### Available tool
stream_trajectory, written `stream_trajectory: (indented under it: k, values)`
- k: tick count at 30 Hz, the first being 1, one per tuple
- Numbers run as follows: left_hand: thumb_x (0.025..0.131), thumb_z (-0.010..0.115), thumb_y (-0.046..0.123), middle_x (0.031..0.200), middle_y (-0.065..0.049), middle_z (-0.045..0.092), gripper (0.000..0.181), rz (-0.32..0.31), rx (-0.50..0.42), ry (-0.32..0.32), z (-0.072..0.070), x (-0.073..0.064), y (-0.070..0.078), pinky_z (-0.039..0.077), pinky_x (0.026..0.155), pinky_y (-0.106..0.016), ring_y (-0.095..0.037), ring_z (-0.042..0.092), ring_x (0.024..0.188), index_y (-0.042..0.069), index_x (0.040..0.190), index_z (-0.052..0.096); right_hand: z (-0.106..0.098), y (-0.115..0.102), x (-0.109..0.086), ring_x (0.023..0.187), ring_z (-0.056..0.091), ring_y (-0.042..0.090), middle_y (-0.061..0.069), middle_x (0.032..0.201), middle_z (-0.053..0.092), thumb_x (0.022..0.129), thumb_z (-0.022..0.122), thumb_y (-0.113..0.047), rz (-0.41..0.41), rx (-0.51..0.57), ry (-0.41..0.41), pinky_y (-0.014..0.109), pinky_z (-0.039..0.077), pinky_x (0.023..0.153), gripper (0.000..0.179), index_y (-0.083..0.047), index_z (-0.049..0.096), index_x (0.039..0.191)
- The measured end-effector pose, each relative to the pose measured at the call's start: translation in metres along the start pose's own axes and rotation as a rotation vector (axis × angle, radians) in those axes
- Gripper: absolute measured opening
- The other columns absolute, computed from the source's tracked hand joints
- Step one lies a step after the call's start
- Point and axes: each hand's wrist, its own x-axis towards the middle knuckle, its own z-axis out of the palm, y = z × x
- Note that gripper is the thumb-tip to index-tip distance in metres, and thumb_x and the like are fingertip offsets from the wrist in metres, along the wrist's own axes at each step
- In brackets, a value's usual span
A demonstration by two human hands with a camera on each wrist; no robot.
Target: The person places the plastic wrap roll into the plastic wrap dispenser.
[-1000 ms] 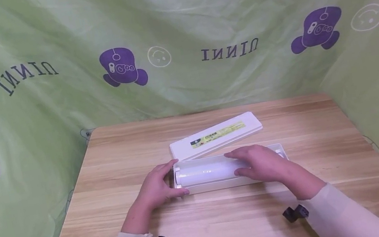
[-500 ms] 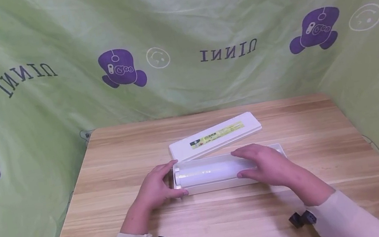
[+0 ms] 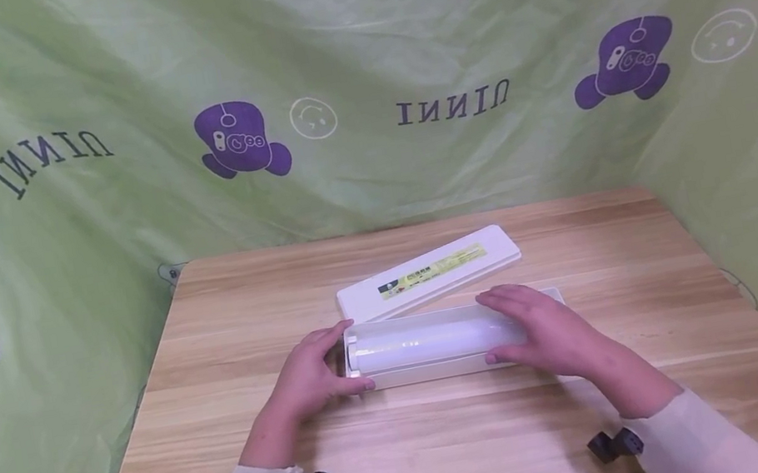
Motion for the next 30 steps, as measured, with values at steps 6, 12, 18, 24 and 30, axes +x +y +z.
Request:
stream_trajectory:
  k: [6, 12, 18, 24, 30]
  values:
    - [0.056, 0.094, 0.066, 0.144, -0.012, 0.060, 0.116, 0.004, -0.007, 0.004, 0.000, -0.001, 0.001, 0.041, 0.116, -0.053, -0.034, 0.054, 0.134, 0.022, 0.154, 0.052, -0.001, 0.005, -0.005, 0.145, 0.043, 0.036, 0.011, 0.153, 0.054, 0.076, 0.090, -0.052, 0.033, 0.000, -0.008, 0.058, 0.028, 0.123, 0.092, -0.010, 0.055, 0.150]
    - [0.057, 0.094, 0.065, 0.144, -0.012, 0.060, 0.114, 0.006, 0.007, 0.003, 0.001, -0.001, 0.001, 0.041, 0.116, -0.052, -0.034, 0.054, 0.134, 0.023, 0.155, 0.052, -0.002, 0.013, -0.009, 0.148, 0.038, 0.037, 0.012, 0.154, 0.052, 0.074, 0.092, -0.052, 0.045, -0.015, -0.005, 0.056, 0.019, 0.126, 0.098, -0.006, 0.053, 0.151]
    - [0.058, 0.095, 0.063, 0.143, -0.010, 0.061, 0.114, 0.005, 0.010, 0.004, 0.001, -0.001, 0.001, 0.041, 0.116, -0.051, -0.032, 0.055, 0.133, 0.023, 0.155, 0.052, -0.002, 0.021, -0.014, 0.149, 0.036, 0.040, 0.014, 0.155, 0.051, 0.072, 0.093, -0.051, 0.068, -0.012, 0.002, 0.058, 0.017, 0.126, 0.099, -0.006, 0.052, 0.151]
    - [0.057, 0.093, 0.068, 0.144, -0.011, 0.060, 0.116, 0.006, 0.013, 0.002, 0.002, 0.000, 0.000, 0.041, 0.116, -0.051, -0.033, 0.055, 0.134, 0.022, 0.155, 0.051, -0.001, 0.030, -0.018, 0.150, 0.033, 0.042, 0.016, 0.158, 0.047, 0.071, 0.092, -0.054, 0.093, -0.011, -0.006, 0.058, 0.015, 0.127, 0.103, -0.008, 0.050, 0.153]
    - [0.057, 0.092, 0.070, 0.145, -0.011, 0.059, 0.117, -0.004, 0.013, -0.005, 0.002, 0.000, -0.002, 0.040, 0.117, -0.051, -0.033, 0.053, 0.135, 0.023, 0.156, 0.050, -0.001, 0.036, -0.022, 0.150, 0.031, 0.043, 0.018, 0.159, 0.044, 0.070, 0.093, -0.055, 0.100, 0.002, -0.006, 0.060, 0.015, 0.126, 0.106, -0.007, 0.048, 0.154]
